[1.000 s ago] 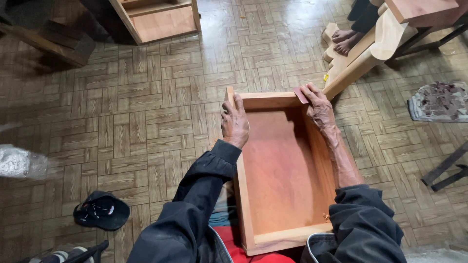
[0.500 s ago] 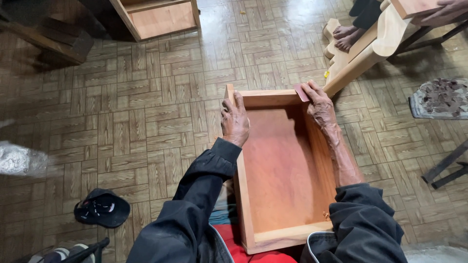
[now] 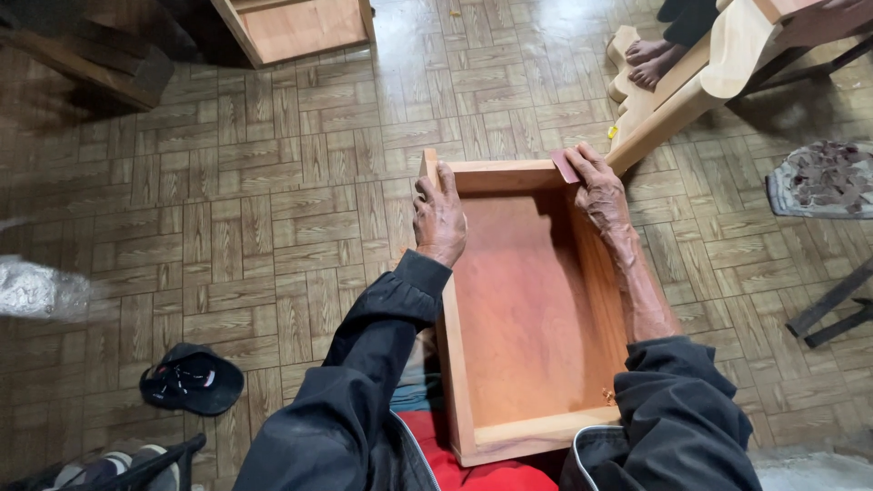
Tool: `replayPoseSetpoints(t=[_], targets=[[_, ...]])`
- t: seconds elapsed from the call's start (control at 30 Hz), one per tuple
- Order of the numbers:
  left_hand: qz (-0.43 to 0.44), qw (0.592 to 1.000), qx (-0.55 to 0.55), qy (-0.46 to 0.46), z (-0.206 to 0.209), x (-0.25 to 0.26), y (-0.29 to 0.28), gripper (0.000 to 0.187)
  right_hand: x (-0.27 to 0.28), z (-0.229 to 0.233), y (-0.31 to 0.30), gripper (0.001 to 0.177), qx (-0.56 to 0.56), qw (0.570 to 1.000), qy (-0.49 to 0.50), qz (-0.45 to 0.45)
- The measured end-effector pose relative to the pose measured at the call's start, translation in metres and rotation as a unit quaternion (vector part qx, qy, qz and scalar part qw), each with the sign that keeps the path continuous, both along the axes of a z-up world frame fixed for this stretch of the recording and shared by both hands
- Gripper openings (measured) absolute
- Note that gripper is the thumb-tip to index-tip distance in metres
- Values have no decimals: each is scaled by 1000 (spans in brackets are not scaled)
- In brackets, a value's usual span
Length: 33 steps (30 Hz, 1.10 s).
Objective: The person holds a wooden drawer box on their lap and sands the interior surfaces and edges using a sanding block. They rotate the drawer to access different sides and continue smoothing the wood by hand.
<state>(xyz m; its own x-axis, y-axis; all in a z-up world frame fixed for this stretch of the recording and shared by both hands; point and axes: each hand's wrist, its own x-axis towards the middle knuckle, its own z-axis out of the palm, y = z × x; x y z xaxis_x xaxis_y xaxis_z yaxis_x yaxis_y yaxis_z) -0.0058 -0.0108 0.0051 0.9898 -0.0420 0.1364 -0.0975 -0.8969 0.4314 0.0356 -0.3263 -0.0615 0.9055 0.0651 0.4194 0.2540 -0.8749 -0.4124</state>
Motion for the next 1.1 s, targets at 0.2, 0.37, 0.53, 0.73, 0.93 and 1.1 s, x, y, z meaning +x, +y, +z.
replayPoseSetpoints(t=[0.2, 0.37, 0.53, 0.73, 0.93, 1.1], targets=[[0, 1000, -14, 3, 6, 0, 1, 92, 2, 7, 2, 64, -6, 1000, -13, -3], [-5, 1000, -15, 17, 1, -1, 3, 96, 2, 5, 1, 63, -18, 1000, -3, -7], [-3, 1000, -11, 18, -8, 5, 4, 99, 0, 13, 6, 60, -21, 1000, -9, -11], [-3, 999, -30, 12, -9, 3, 3, 94, 0, 15, 3, 62, -21, 1000, -7, -3], [1, 1000, -16, 5, -12, 4, 1, 102, 2, 4, -2, 61, -23, 1000, -11, -9], [-1, 1000, -9, 2, -13, 7, 1, 105, 3, 2, -4, 60, -22, 999, -26, 8]])
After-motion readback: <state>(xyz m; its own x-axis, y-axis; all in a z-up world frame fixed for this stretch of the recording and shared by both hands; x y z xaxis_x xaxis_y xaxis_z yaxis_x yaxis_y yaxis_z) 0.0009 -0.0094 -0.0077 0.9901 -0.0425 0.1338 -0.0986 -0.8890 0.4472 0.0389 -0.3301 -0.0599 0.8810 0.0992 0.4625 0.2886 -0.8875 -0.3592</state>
